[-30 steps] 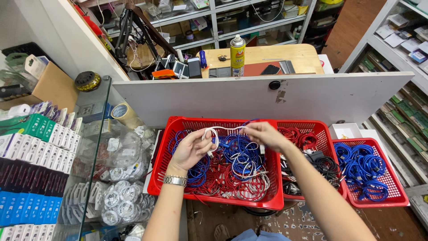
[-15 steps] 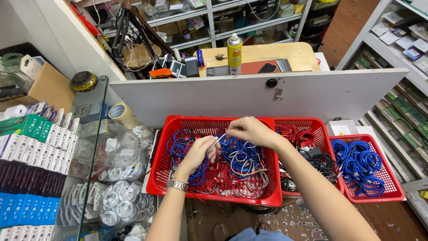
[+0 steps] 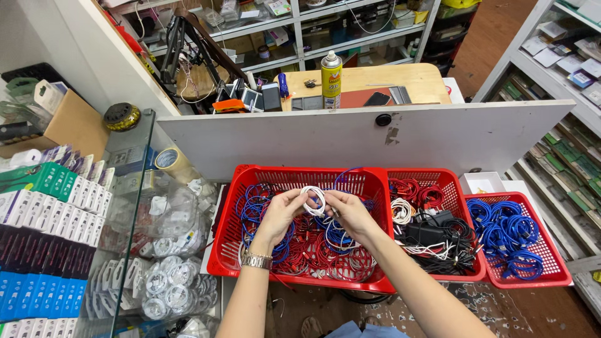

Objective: The person sorts tangled cables from a mixed basket into separate red baskets by color. They pick up individual cables, coil them by hand, and place them into the appropriate basket.

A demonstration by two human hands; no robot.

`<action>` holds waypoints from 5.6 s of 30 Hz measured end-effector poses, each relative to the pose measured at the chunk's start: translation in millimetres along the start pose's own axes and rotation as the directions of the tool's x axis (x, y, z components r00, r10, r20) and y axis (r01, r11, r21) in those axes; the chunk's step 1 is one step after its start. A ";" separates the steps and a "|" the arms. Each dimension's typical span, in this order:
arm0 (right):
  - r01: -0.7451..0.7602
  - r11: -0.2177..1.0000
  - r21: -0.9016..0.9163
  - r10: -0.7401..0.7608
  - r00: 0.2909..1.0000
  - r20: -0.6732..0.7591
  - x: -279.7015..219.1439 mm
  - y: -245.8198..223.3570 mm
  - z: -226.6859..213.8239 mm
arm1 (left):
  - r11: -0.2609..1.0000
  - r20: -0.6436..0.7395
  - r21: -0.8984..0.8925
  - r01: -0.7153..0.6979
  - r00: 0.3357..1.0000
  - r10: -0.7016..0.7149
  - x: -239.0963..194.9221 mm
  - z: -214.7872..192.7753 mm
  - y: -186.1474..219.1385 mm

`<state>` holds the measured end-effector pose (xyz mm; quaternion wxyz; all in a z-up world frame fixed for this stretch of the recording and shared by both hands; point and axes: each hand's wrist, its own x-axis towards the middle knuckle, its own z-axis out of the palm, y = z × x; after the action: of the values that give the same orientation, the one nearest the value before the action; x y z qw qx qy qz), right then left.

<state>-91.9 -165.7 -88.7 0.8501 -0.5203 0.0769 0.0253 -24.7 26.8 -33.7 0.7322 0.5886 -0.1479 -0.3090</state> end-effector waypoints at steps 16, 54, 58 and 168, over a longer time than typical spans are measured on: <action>0.063 0.998 -0.013 -0.063 0.994 -0.084 -6.3 -21.1 -16.5 | 0.988 -0.068 0.053 -0.146 0.986 0.149 17.1 10.0 -28.4; -0.097 0.484 -0.870 -0.399 0.860 -0.318 -50.3 19.1 -223.9 | 0.570 0.018 0.775 -0.273 0.911 0.411 99.7 167.8 -161.4; -0.075 0.436 -0.897 -0.429 0.859 -0.280 -56.7 8.1 -210.9 | 0.753 -0.165 0.656 0.059 0.984 0.066 97.6 169.9 -167.7; 0.072 0.670 -0.739 -0.067 0.997 0.036 9.7 -27.9 -37.2 | 0.957 0.202 0.283 0.066 0.971 -0.127 4.5 1.4 1.5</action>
<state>-82.8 -211.9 -82.3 0.5677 -0.8220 0.0378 0.0236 -21.6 23.1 -32.6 0.6071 0.6531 -0.2397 -0.3839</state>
